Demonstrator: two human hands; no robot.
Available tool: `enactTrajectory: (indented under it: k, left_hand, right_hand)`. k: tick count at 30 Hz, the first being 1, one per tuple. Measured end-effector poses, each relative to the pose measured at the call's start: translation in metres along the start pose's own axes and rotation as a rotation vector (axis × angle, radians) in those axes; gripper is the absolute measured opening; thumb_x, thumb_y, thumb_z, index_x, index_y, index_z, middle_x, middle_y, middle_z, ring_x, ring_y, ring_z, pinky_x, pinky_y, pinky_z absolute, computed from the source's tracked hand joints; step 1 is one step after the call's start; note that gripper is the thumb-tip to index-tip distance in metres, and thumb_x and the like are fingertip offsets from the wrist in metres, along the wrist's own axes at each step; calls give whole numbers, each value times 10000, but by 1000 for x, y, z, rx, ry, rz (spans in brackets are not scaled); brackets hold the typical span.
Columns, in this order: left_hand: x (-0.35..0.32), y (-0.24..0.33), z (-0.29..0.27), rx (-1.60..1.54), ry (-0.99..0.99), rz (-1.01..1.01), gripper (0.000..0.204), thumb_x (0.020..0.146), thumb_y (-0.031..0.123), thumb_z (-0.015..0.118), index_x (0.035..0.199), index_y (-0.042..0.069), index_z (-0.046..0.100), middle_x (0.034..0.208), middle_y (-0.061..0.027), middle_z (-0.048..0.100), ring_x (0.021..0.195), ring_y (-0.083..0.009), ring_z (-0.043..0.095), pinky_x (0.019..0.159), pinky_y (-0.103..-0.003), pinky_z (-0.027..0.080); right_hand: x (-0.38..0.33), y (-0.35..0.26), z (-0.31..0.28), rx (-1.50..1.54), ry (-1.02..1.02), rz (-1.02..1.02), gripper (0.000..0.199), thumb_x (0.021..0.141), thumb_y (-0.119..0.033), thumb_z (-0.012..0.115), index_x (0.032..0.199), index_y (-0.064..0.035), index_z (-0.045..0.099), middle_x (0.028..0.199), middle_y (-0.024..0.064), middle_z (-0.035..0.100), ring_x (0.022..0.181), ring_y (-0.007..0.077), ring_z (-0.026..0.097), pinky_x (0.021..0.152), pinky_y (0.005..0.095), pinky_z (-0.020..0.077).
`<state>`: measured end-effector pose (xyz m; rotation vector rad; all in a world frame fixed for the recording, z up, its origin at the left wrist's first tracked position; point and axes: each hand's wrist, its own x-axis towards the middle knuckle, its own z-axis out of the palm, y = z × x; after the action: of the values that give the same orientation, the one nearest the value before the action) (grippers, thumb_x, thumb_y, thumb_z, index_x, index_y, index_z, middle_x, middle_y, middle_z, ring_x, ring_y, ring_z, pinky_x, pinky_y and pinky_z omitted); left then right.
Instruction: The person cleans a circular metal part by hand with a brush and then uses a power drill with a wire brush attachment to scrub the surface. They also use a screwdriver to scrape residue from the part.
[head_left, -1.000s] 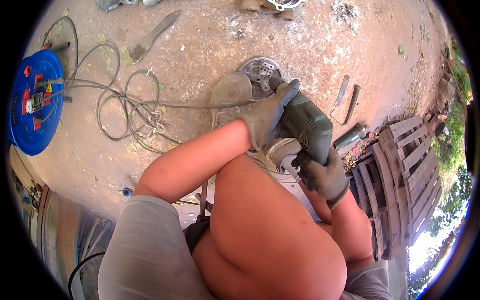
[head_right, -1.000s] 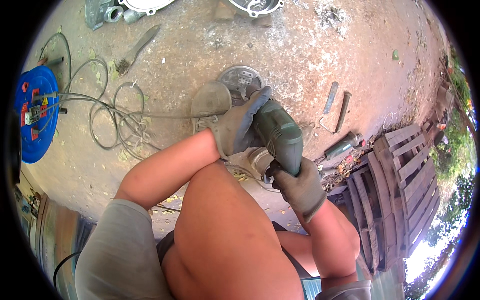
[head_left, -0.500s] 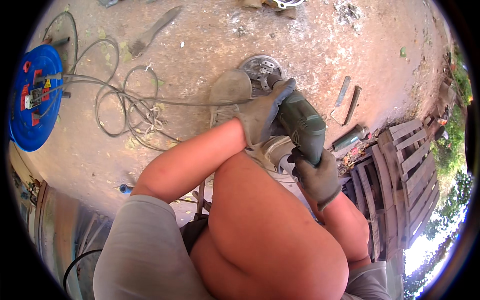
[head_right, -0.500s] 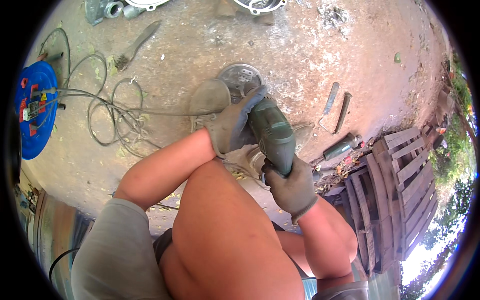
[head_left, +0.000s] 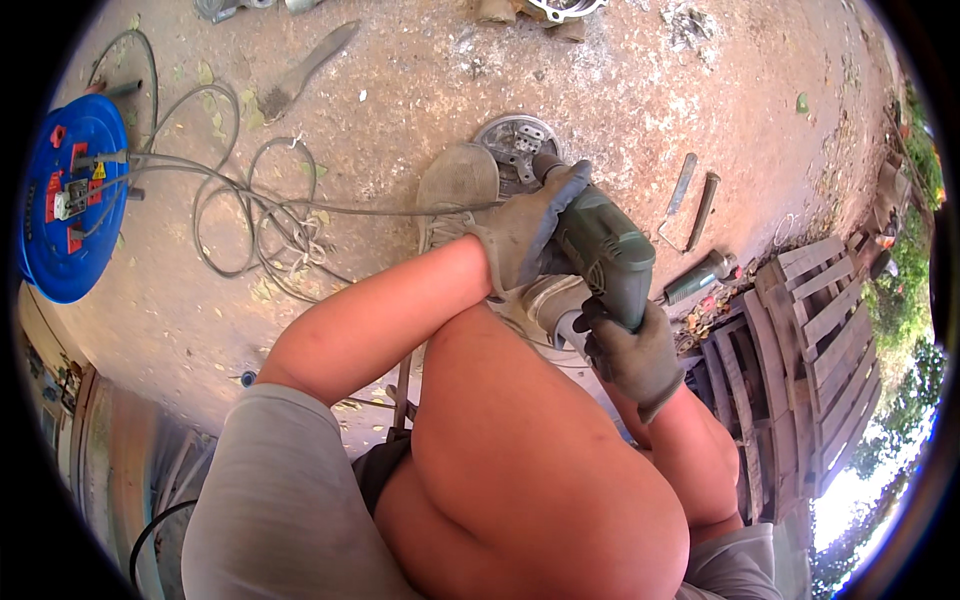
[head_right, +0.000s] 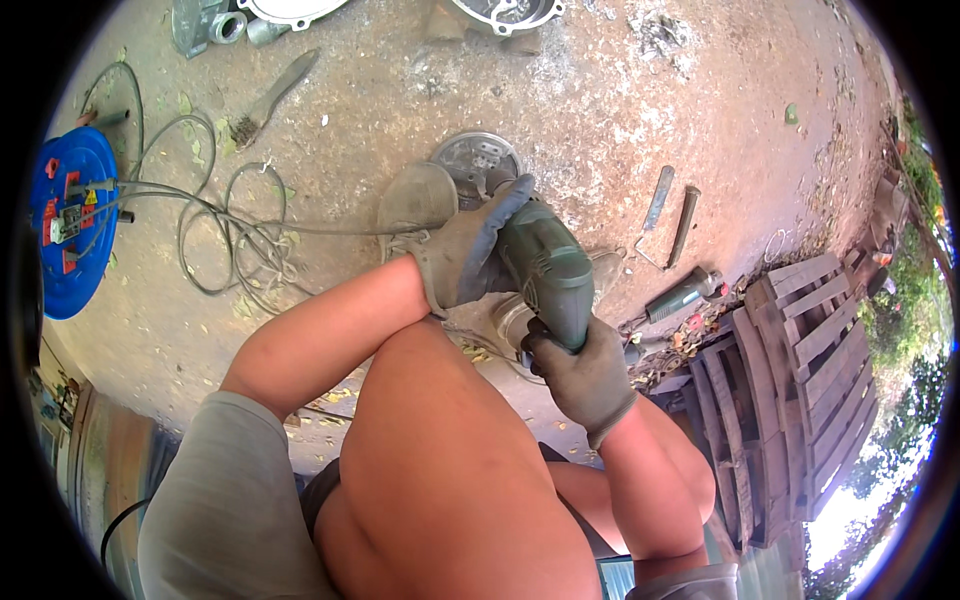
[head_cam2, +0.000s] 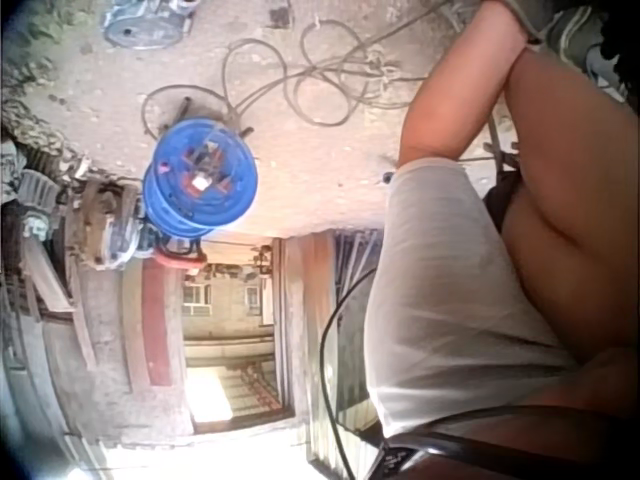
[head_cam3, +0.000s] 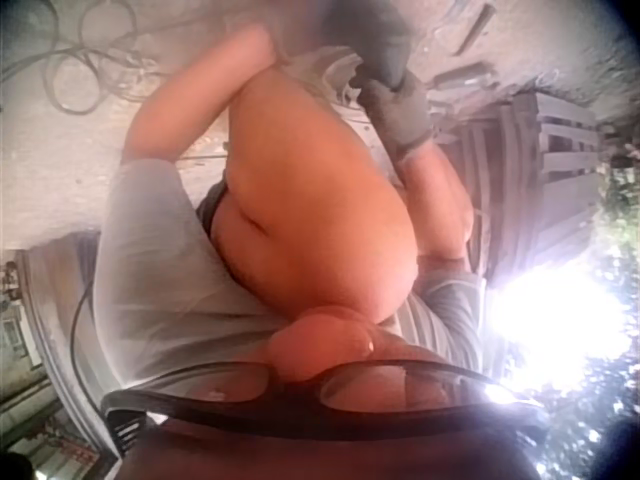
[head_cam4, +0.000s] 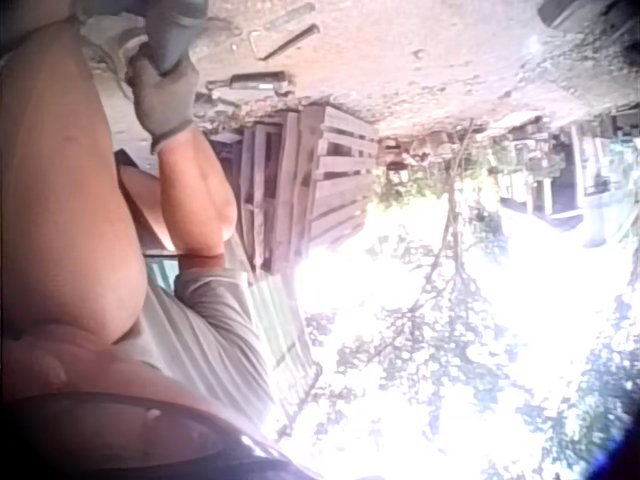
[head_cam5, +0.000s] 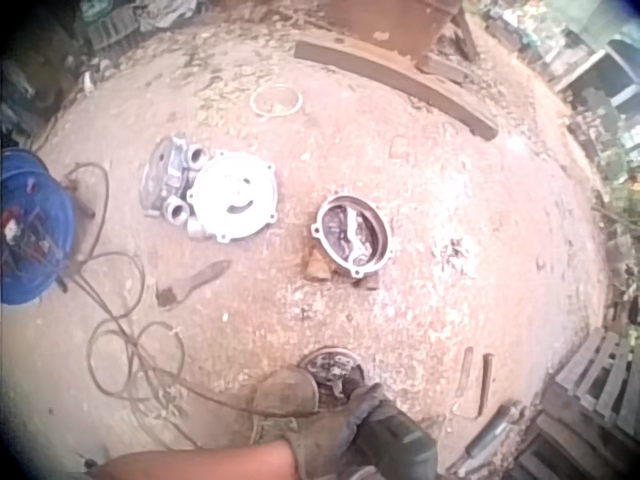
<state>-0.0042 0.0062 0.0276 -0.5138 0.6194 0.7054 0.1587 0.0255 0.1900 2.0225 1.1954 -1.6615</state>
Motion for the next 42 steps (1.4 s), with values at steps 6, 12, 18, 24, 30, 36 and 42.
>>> enactTrajectory:
  k: [6,12,18,24,30,36,42]
  left_hand:
    - [-6,1,6,-2,35,-6,524,1088,631,623,1307,160,683,1210,-52,749,1135,-203,739,993,-492,629]
    - [-6,2,3,-38,29,-7,543,1073,628,653,1323,147,685,1217,-60,747,1128,-211,742,992,-480,637]
    - [-7,4,3,-12,60,29,536,1070,628,653,1311,150,687,1200,-54,752,1104,-212,746,968,-484,639]
    - [1,4,-2,-39,17,12,515,1067,626,657,1300,168,681,1194,-53,755,1094,-225,747,964,-514,627]
    - [-1,4,-3,-10,14,25,513,1063,627,663,1299,172,678,1198,-53,754,1103,-228,748,989,-535,622]
    - [-5,4,-1,18,26,8,532,1059,638,662,1325,178,672,1233,-63,745,1143,-230,743,1023,-532,620]
    - [-7,4,1,22,57,13,568,1060,649,653,1315,143,677,1239,-70,748,1148,-230,746,1027,-521,625]
  right_hand:
    - [1,2,1,138,-22,77,214,934,-150,770,1007,51,758,782,79,725,678,141,677,634,332,545]
    - [3,4,2,129,-48,39,216,944,-155,751,1017,48,763,794,92,741,679,152,688,639,334,550]
    - [3,0,4,-46,5,-53,222,943,-143,736,1048,51,759,821,128,770,688,178,717,658,352,573]
    - [6,5,9,-21,55,-64,237,942,-135,733,1081,56,744,841,131,779,708,182,729,675,350,582]
    - [6,6,11,-47,55,-30,259,933,-131,722,1108,58,742,868,134,788,718,174,722,685,346,581]
    - [4,8,13,31,30,41,246,940,-145,715,1082,53,751,848,114,774,697,155,700,646,330,556]
    - [3,3,11,110,-25,102,222,958,-160,712,1053,35,760,802,80,733,642,126,641,583,310,504]
